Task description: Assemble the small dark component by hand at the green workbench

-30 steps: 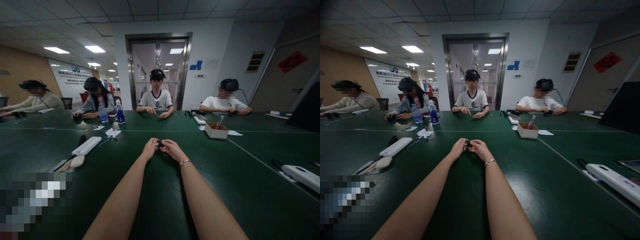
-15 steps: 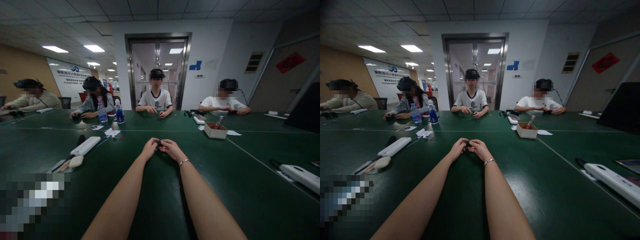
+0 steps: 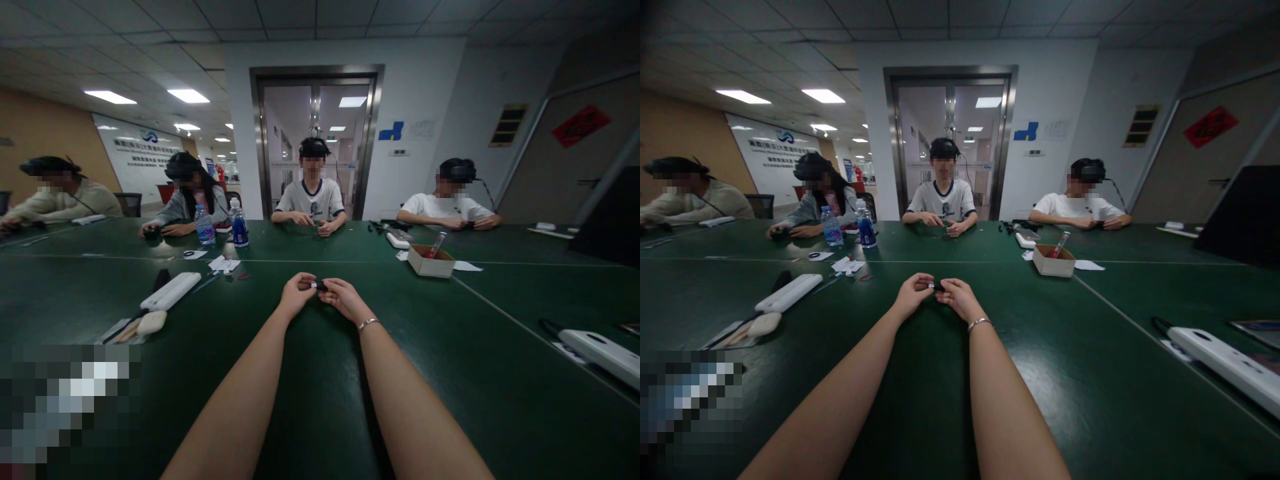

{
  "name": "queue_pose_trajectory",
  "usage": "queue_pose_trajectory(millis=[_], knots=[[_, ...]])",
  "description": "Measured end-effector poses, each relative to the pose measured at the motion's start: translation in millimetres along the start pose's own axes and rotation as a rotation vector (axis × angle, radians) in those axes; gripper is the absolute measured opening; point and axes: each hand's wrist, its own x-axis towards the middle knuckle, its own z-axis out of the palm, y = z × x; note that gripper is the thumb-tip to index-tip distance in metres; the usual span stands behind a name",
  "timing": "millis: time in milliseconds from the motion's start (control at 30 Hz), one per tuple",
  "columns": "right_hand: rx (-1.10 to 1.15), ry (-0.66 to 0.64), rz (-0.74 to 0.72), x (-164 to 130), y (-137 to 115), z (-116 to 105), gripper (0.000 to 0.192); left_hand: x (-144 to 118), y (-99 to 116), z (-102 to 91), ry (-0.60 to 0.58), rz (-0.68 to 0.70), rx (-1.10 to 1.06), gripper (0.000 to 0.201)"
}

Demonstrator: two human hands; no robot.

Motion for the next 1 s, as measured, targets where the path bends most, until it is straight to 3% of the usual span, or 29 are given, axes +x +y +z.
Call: queue_pose_trajectory(millis=[200, 533, 1000], knots=[[-0.011, -0.005, 0.008, -0.4, -0.5, 0.6, 0.005, 1.2, -6.6, 4.3, -0.038, -0.135, -0.057, 0.029], [-0.019, -0.016, 0.005, 0.6, 0.8, 0.3, 0.003, -0.4, -7.3, 4.7, -0.055, -0.102, 0.064, 0.026], [-0.007, -0.002, -0.002, -2.2, 0.0, 0.7, 0.005, -2.3, -3.7, 5.3, -0.056, -0.119, 0.063, 0.026]])
